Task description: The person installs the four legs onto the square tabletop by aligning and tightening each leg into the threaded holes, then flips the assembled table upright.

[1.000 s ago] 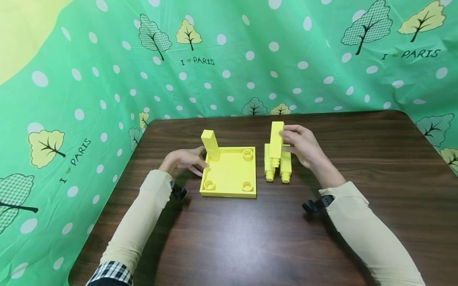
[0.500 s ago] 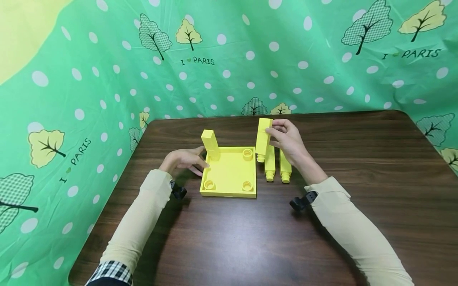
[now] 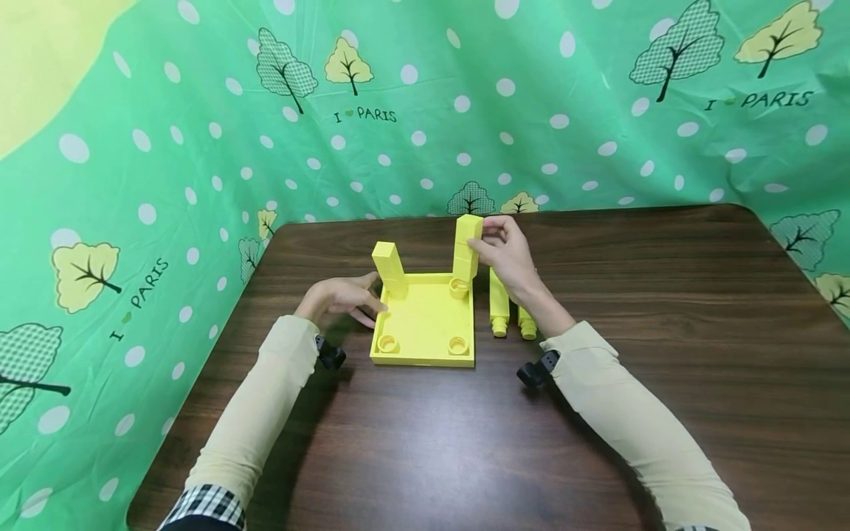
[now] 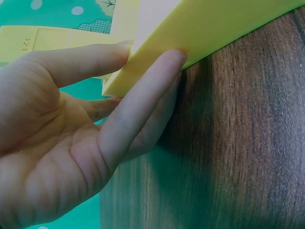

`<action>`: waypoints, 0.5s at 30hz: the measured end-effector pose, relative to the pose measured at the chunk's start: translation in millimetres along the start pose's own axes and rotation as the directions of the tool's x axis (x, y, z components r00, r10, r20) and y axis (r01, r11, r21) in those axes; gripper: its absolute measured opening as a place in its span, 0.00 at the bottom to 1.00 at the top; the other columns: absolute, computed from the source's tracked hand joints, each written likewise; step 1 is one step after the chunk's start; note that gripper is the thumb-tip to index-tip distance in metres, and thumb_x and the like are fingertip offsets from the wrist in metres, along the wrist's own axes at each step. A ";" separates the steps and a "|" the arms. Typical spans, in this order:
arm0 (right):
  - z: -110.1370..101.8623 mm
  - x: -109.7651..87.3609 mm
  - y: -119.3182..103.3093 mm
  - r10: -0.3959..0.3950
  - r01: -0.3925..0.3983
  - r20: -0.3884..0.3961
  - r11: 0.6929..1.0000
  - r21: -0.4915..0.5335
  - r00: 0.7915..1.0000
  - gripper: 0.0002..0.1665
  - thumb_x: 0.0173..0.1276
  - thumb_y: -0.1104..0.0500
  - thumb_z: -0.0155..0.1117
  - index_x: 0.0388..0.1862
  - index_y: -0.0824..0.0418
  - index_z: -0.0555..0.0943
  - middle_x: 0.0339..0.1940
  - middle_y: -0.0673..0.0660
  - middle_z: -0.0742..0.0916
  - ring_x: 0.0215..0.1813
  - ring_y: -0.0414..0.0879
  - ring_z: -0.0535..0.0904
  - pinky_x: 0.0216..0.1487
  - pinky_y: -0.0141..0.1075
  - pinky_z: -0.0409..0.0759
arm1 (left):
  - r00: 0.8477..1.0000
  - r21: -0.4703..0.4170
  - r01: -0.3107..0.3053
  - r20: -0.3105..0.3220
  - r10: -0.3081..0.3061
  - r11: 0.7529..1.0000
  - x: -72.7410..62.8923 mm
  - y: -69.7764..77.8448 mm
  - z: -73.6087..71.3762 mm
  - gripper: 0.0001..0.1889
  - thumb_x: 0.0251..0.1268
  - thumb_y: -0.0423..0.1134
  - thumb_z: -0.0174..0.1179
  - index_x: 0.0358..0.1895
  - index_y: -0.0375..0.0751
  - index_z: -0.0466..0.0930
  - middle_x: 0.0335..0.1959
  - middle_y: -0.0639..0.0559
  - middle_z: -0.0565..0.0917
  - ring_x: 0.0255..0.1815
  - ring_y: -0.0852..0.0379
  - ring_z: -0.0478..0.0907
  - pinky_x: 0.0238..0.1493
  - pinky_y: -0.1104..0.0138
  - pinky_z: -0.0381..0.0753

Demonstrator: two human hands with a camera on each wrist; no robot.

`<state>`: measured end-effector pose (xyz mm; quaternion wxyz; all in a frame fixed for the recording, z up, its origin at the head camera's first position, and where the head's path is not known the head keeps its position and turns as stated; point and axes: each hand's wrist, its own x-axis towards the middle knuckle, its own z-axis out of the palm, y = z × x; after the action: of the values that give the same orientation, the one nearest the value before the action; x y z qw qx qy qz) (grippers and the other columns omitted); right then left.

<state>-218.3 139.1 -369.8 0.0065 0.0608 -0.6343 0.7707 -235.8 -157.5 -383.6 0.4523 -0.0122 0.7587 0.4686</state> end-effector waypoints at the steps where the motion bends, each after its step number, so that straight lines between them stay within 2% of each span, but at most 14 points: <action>1: 1.0 0.7 1.7 -0.011 0.011 -0.001 1.000 0.002 1.000 0.19 0.64 0.68 0.63 0.49 0.56 0.68 0.44 0.51 0.76 0.44 0.38 0.77 0.39 0.26 0.82 | 1.000 0.001 0.001 0.000 -0.001 1.000 -0.1 0.0 0.1 0.52 0.65 0.30 0.59 0.76 0.55 0.24 0.57 0.38 0.70 0.48 0.47 0.78 0.50 0.58 0.85; 5: 4.1 2.3 6.4 -0.069 0.069 0.014 0.998 0.004 0.998 0.19 0.63 0.71 0.62 0.48 0.57 0.69 0.43 0.51 0.77 0.45 0.39 0.77 0.39 0.25 0.82 | 1.000 0.000 0.004 -0.004 -0.004 1.000 0.1 -0.3 0.5 0.53 0.65 0.30 0.59 0.76 0.54 0.23 0.59 0.38 0.68 0.49 0.47 0.78 0.50 0.58 0.85; 9: 6.7 2.7 9.4 -0.111 0.114 0.038 0.990 -0.083 0.993 0.20 0.63 0.70 0.63 0.49 0.57 0.69 0.44 0.49 0.78 0.48 0.40 0.76 0.41 0.24 0.81 | 1.000 -0.006 0.008 -0.004 -0.008 1.000 0.9 -0.4 0.6 0.52 0.65 0.30 0.59 0.76 0.54 0.24 0.58 0.38 0.69 0.49 0.47 0.79 0.49 0.58 0.85; 15: 10.7 2.4 12.9 -0.103 0.115 0.067 0.969 -0.217 0.992 0.22 0.64 0.68 0.63 0.53 0.60 0.67 0.47 0.49 0.76 0.52 0.40 0.74 0.43 0.22 0.79 | 1.000 -0.005 0.005 -0.002 -0.005 1.000 0.7 -0.1 0.1 0.53 0.65 0.30 0.59 0.77 0.54 0.24 0.57 0.38 0.71 0.48 0.47 0.79 0.49 0.58 0.85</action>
<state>-220.8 126.0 -380.1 0.0381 0.1156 -0.7114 0.6922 -236.2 -157.2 -384.2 0.4526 -0.0158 0.7582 0.4691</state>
